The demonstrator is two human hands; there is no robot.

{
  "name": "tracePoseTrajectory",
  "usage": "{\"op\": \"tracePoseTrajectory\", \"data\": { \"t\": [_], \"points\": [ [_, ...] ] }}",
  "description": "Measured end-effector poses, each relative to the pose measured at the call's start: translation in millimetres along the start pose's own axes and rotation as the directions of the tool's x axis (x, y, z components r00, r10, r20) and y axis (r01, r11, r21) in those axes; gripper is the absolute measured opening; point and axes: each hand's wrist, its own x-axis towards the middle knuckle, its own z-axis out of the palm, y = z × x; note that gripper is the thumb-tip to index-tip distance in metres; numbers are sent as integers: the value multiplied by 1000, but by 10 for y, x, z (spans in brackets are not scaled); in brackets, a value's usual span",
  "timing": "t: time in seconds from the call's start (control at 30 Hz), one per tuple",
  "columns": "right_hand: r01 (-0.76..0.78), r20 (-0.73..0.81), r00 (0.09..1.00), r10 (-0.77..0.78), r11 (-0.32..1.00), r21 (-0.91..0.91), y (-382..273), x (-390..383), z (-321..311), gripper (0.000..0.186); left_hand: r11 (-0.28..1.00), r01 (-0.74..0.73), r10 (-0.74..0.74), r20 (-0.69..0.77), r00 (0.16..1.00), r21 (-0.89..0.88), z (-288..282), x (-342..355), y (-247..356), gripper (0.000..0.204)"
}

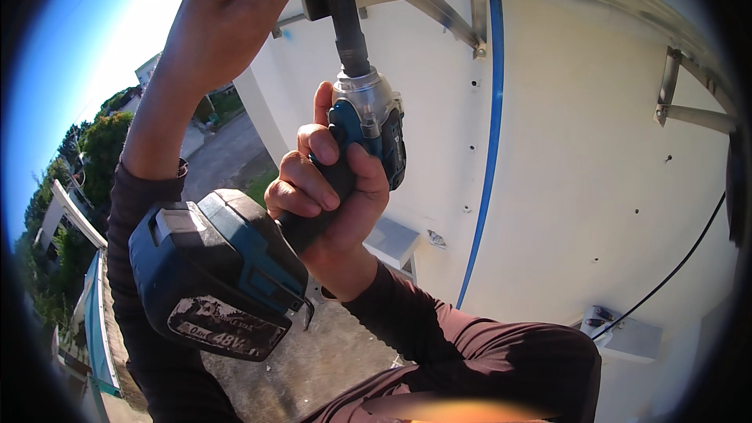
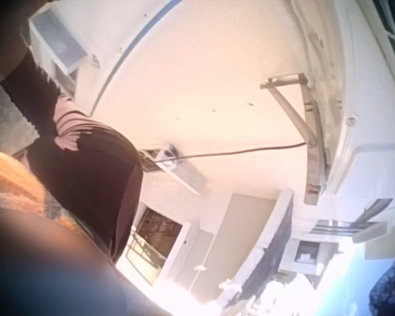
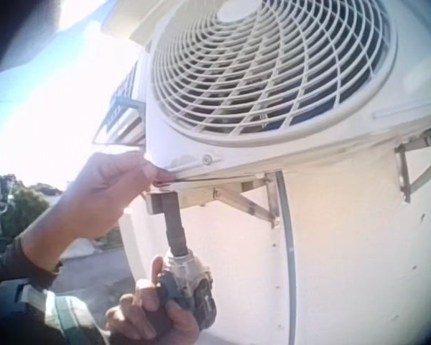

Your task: The person secures an outdoor air conditioner unit to a wall using a ladder, cordless drill, screws, and a metal bracket. They position the bracket, align the unit, and drive screws into the wall to fasten the bracket and unit in place.

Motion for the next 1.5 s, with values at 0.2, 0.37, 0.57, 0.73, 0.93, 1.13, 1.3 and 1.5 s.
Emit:
{"op": "tracePoseTrajectory", "data": {
  "t": [0.2,0.37,0.57,0.73,0.93,1.13,1.3,1.5],
  "points": [
    [82,-2,996,-85,974,-211,17,6,-36,62,999,-4,3,-32,999,-36,19,-24,-33,35],
    [79,21,997,-77,975,-208,16,17,-47,61,998,-35,33,-35,999,-43,23,-30,-57,36],
    [81,13,997,-80,984,-158,23,21,-56,65,999,-47,47,-34,998,-16,5,-14,-35,36],
    [95,30,995,-92,983,-155,43,26,-65,64,998,-27,29,-33,999,53,12,-15,12,36],
    [92,34,996,-88,987,-133,35,35,-62,67,996,-27,31,-43,999,85,31,-21,20,35],
    [82,-2,996,-85,972,-222,-21,-1,-71,69,996,-25,29,-51,998,86,25,-39,-1,35],
    [74,29,997,-69,965,-251,-87,-20,-65,70,999,-27,29,-33,999,41,36,-23,-55,37],
    [18,-45,999,-28,978,-207,-67,-66,68,68,999,0,3,-84,996,39,94,-63,-33,37]
  ]
}}
